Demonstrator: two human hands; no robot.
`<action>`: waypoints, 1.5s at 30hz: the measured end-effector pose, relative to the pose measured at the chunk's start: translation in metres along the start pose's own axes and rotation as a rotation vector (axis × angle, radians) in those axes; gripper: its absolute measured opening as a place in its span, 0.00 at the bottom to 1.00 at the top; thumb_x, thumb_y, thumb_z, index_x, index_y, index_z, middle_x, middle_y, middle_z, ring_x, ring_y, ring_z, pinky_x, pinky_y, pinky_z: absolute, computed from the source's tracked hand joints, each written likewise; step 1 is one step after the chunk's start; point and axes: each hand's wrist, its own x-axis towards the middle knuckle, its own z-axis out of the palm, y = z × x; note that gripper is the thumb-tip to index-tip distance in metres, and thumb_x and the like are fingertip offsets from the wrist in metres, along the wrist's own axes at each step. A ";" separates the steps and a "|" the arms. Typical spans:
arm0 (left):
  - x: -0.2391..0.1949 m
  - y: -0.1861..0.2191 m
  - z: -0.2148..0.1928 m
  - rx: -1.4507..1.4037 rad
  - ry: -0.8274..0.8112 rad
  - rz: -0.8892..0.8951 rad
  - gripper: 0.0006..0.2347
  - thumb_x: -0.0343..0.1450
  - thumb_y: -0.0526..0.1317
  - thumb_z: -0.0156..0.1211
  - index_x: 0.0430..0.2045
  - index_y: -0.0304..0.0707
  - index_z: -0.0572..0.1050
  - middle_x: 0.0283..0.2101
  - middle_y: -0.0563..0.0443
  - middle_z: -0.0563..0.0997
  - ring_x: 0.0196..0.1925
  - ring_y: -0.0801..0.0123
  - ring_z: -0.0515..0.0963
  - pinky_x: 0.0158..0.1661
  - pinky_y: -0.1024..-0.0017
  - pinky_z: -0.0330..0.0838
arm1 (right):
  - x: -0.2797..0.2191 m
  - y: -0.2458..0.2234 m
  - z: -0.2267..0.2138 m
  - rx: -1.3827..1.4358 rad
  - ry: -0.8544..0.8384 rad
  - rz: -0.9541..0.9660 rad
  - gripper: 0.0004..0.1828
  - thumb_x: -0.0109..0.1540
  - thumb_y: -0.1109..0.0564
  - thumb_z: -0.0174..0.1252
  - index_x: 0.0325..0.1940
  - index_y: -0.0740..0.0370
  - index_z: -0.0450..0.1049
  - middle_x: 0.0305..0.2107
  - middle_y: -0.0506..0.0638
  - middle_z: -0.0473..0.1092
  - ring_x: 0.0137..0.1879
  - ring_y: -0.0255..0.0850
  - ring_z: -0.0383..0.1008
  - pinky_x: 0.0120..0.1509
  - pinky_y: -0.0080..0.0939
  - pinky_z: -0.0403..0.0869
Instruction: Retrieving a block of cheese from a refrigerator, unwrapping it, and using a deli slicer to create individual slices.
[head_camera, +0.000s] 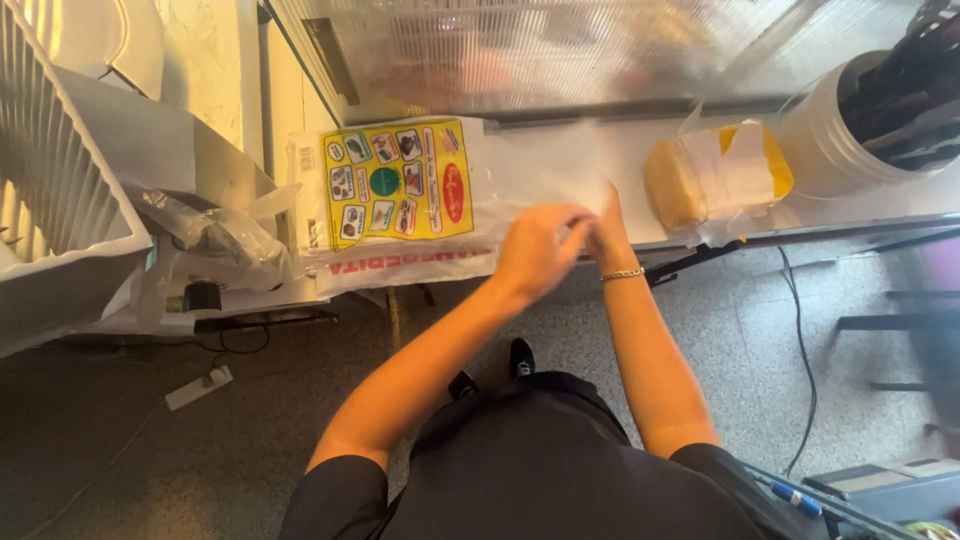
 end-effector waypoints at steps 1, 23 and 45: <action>0.009 0.032 -0.019 0.001 0.002 0.004 0.04 0.72 0.40 0.63 0.36 0.47 0.82 0.33 0.49 0.86 0.39 0.57 0.85 0.44 0.63 0.77 | 0.006 0.007 -0.006 0.000 -0.001 -0.005 0.19 0.67 0.55 0.56 0.62 0.60 0.74 0.43 0.56 0.76 0.43 0.43 0.78 0.41 0.41 0.79; -0.037 -0.104 -0.175 -0.731 0.951 -0.889 0.09 0.71 0.37 0.69 0.40 0.38 0.76 0.30 0.58 0.74 0.27 0.75 0.79 0.25 0.83 0.81 | 0.023 -0.039 0.040 -0.116 0.027 0.174 0.32 0.61 0.52 0.73 0.58 0.74 0.67 0.34 0.55 0.76 0.39 0.44 0.82 0.41 0.43 0.85; -0.027 -0.069 -0.115 -0.700 0.721 -0.809 0.14 0.65 0.36 0.77 0.27 0.43 0.70 0.23 0.54 0.79 0.25 0.68 0.85 0.31 0.75 0.81 | -0.049 -0.095 0.141 -0.608 -0.363 -0.497 0.13 0.58 0.48 0.74 0.43 0.51 0.82 0.33 0.46 0.80 0.45 0.40 0.80 0.50 0.37 0.78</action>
